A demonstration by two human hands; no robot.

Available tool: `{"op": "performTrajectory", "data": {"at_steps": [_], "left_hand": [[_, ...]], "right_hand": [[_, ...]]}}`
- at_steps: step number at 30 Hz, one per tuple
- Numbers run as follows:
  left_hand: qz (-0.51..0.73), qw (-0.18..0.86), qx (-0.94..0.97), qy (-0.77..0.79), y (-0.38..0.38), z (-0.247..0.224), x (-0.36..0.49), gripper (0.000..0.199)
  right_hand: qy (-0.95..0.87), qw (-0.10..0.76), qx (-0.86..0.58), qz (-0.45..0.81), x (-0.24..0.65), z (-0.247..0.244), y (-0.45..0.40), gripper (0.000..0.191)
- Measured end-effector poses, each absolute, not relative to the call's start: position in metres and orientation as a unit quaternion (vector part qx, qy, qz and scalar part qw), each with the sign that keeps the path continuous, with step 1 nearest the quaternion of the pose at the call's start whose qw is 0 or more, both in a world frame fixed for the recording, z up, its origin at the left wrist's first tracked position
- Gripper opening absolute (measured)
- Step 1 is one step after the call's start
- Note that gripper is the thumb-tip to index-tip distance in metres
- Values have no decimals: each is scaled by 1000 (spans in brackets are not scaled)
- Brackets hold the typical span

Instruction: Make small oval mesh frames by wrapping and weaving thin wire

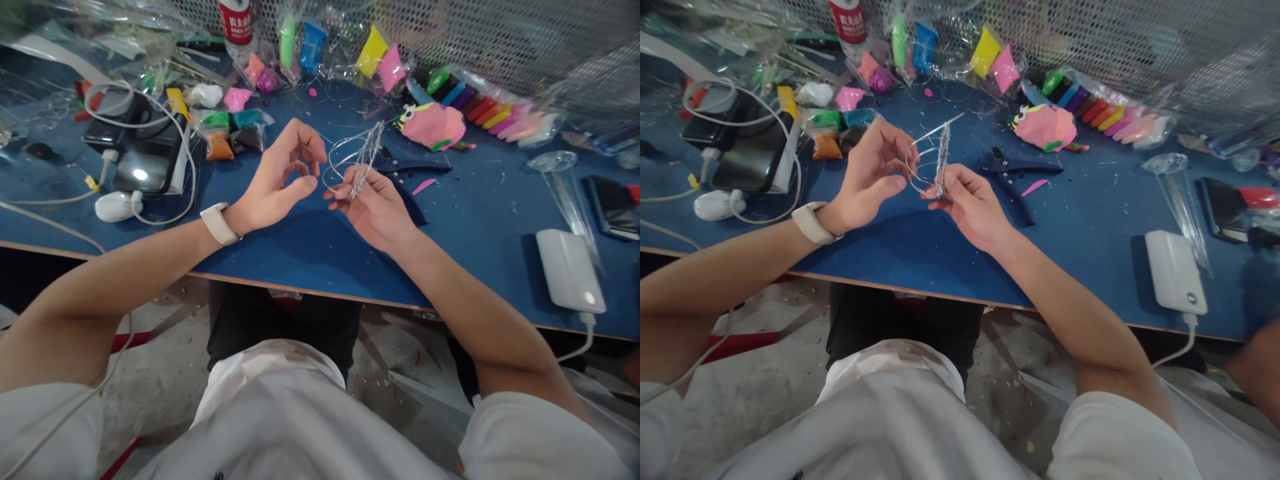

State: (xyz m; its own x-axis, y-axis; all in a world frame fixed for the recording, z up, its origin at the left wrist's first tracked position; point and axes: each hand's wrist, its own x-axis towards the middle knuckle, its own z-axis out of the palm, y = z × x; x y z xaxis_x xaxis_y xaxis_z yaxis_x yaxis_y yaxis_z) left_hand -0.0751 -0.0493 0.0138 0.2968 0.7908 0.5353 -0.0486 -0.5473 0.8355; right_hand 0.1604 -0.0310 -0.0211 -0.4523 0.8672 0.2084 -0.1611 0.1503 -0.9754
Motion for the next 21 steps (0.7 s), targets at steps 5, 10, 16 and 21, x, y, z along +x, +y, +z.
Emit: {"op": "performTrajectory", "data": {"at_steps": [5, 10, 16, 21], "left_hand": [[442, 516, 685, 263, -55, 17, -70, 40], [440, 444, 695, 354, -67, 23, -65, 36], [539, 407, 681, 284, -56, 12, -67, 20], [522, 459, 693, 190, -34, 0, -70, 40]], "right_hand": [[-593, 436, -237, 635, 155, -25, -35, 52], [-593, 424, -229, 645, 154, -21, -38, 50], [-549, 408, -216, 697, 154, -7, -45, 50], [-476, 421, -290, 715, 149, 2, -52, 55]]}}
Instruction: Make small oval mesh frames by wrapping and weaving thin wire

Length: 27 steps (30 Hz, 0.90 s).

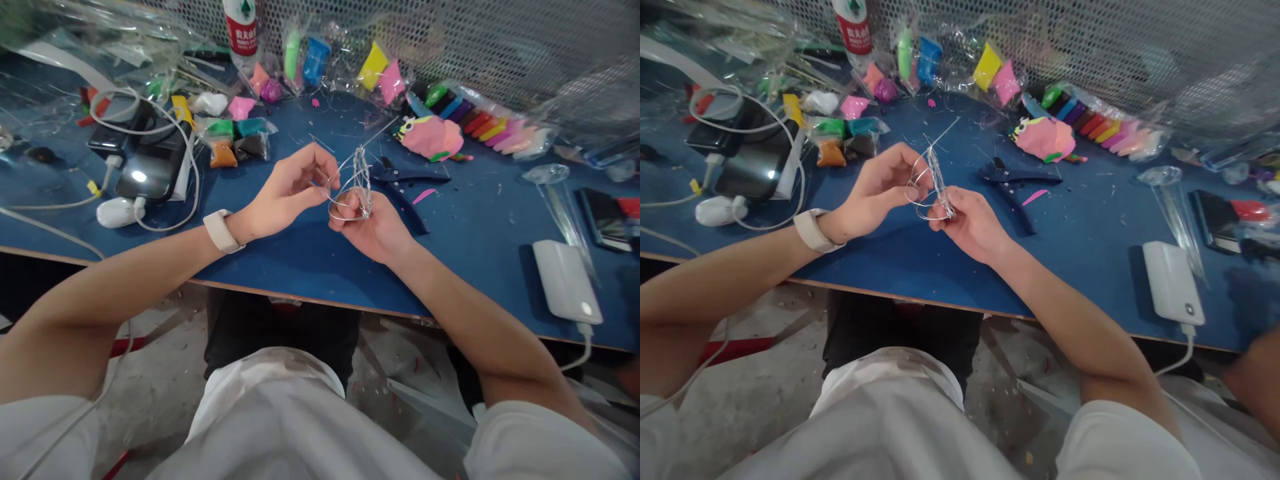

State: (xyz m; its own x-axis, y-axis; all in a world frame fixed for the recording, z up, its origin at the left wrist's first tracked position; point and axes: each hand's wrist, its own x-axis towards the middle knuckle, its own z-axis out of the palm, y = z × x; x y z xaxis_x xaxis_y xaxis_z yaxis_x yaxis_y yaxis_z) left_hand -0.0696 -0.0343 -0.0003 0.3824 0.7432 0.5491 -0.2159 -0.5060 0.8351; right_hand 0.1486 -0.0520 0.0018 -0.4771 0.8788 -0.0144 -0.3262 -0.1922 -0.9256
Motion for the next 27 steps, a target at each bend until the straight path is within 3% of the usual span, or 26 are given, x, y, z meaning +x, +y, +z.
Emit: {"op": "performTrajectory", "data": {"at_steps": [7, 27], "left_hand": [[443, 540, 689, 192, -34, 4, -67, 48], [469, 411, 766, 156, -32, -2, -70, 32]], "right_hand": [[-448, 395, -267, 756, 149, -1, -50, 50], [-440, 340, -258, 790, 155, -5, -47, 42]]}}
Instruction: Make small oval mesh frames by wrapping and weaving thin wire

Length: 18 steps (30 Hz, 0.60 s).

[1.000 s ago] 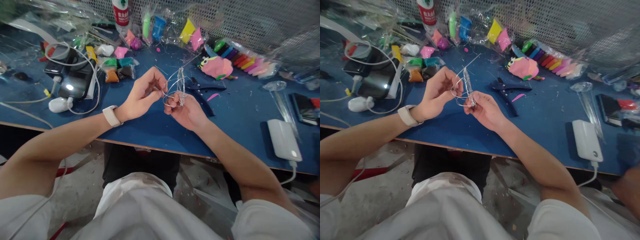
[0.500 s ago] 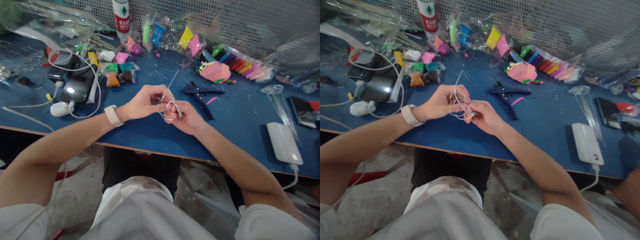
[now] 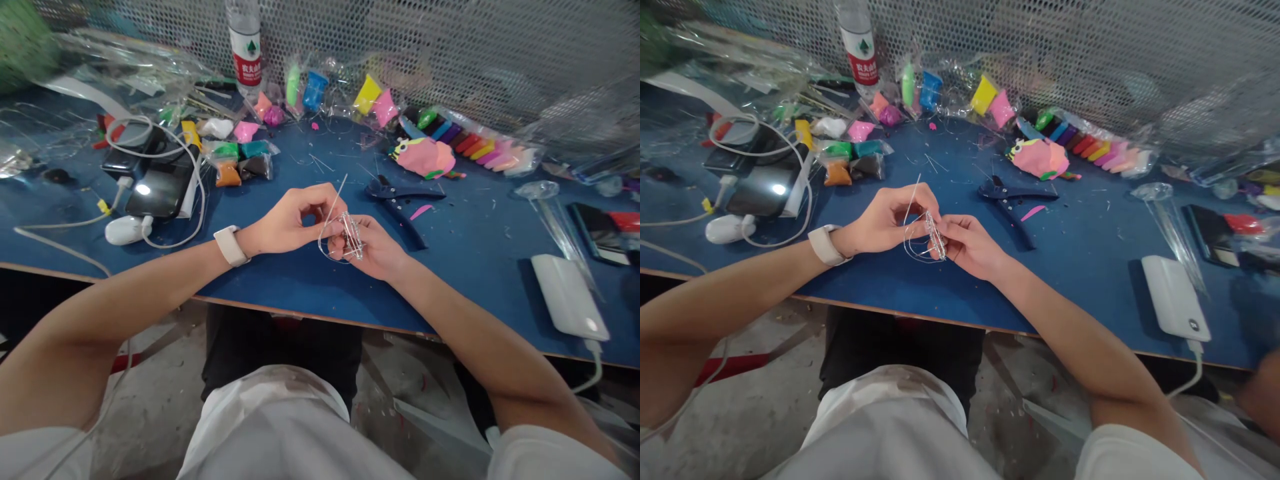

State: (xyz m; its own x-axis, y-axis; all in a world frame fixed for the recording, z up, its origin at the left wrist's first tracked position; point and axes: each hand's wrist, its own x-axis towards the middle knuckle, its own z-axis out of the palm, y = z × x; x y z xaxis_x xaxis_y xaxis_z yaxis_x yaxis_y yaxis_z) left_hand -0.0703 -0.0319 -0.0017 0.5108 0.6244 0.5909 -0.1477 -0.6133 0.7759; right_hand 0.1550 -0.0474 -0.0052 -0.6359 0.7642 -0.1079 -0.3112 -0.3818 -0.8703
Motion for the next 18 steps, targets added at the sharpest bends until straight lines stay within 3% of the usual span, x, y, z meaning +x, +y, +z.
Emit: {"op": "performTrajectory", "data": {"at_steps": [8, 18], "left_hand": [[474, 339, 789, 195, -30, -11, -67, 41], [472, 344, 777, 233, -34, -14, -62, 34]], "right_hand": [[-426, 350, -282, 785, 156, -4, -47, 44], [-405, 374, -282, 786, 150, -5, -46, 46]]}}
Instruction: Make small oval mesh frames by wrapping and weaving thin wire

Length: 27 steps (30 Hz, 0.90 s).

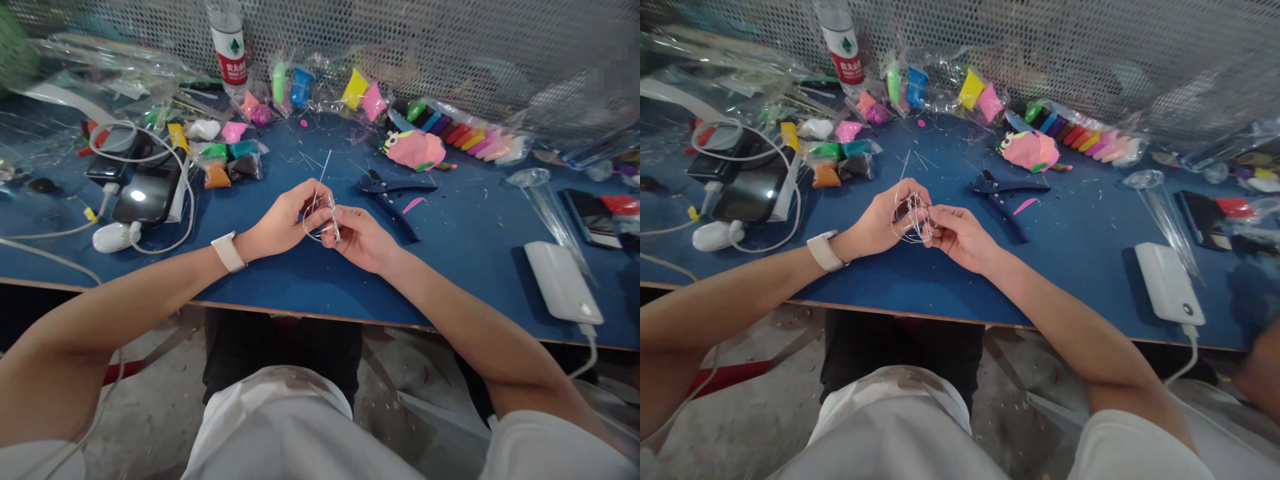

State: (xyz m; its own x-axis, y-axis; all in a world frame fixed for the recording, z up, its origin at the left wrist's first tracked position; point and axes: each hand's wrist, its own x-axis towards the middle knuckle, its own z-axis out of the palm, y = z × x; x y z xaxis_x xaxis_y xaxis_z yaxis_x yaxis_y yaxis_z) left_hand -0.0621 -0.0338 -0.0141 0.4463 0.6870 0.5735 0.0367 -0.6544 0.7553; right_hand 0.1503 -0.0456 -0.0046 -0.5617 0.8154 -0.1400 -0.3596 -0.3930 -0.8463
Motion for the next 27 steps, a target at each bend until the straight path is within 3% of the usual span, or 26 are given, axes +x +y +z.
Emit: {"op": "performTrajectory", "data": {"at_steps": [7, 19, 22, 25, 27], "left_hand": [[515, 322, 753, 254, -29, -25, -54, 43], [490, 414, 721, 261, -41, -8, -54, 60], [497, 389, 722, 283, -38, -7, -56, 60], [504, 367, 718, 309, -33, -9, -59, 51], [507, 355, 715, 326, -31, -11, -60, 43]], "right_hand": [[-404, 394, -282, 776, 149, -3, -44, 53], [-458, 373, -299, 750, 142, -4, -52, 59], [-519, 424, -344, 657, 144, -4, -55, 58], [-574, 526, -365, 511, 149, 0, -58, 53], [-600, 542, -354, 469, 152, 3, -59, 56]]}}
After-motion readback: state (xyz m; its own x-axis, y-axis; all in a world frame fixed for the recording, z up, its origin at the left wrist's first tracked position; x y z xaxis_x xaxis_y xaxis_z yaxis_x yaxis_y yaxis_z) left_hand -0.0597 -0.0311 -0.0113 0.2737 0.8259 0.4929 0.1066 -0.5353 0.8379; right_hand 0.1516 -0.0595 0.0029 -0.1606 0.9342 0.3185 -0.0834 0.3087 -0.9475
